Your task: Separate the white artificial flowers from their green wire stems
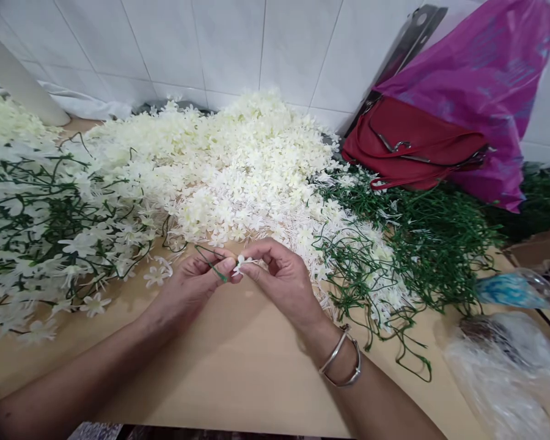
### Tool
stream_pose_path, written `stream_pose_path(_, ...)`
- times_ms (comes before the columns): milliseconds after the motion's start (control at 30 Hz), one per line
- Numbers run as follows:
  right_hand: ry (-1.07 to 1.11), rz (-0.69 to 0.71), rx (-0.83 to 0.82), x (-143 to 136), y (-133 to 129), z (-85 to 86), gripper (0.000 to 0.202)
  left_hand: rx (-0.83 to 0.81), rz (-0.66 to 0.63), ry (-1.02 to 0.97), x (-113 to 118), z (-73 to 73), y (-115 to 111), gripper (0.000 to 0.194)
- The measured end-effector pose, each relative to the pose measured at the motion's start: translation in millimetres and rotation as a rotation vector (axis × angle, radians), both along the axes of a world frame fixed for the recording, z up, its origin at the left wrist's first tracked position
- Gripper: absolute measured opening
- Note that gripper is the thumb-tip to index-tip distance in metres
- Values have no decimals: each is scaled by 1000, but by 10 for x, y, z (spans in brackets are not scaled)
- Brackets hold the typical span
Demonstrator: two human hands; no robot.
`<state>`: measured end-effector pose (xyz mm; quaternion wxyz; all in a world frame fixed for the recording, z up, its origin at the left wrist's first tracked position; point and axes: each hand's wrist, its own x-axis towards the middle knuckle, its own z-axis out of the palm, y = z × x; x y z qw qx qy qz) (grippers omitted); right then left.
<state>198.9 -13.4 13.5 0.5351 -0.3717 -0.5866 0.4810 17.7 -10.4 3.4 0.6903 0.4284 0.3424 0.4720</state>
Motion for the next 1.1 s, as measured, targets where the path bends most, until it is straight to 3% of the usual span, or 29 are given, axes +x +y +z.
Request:
stream_pose_path(200, 31, -54, 6, 48, 2, 68, 31, 64, 128, 12, -39, -20, 2, 23)
stream_pose_path(400, -106, -82, 31, 32, -6, 45, 18, 195, 95, 133, -36, 39, -17, 20)
stream_pose_path(567, -153, -75, 2, 29, -32, 18, 15, 156, 56, 181, -14, 33, -23, 24)
stream_pose_path(833, -154, -62, 92, -6, -16, -34, 8, 102, 71, 139, 13, 7, -23, 24)
stream_pose_path(1000, -131, -56, 99, 86, 60, 55, 15, 169, 37, 185, 5, 134, -4, 26)
stream_pose_path(1100, -199, -155, 150, 224, 96, 130, 15, 287, 27, 317, -150, 262, 10, 21)
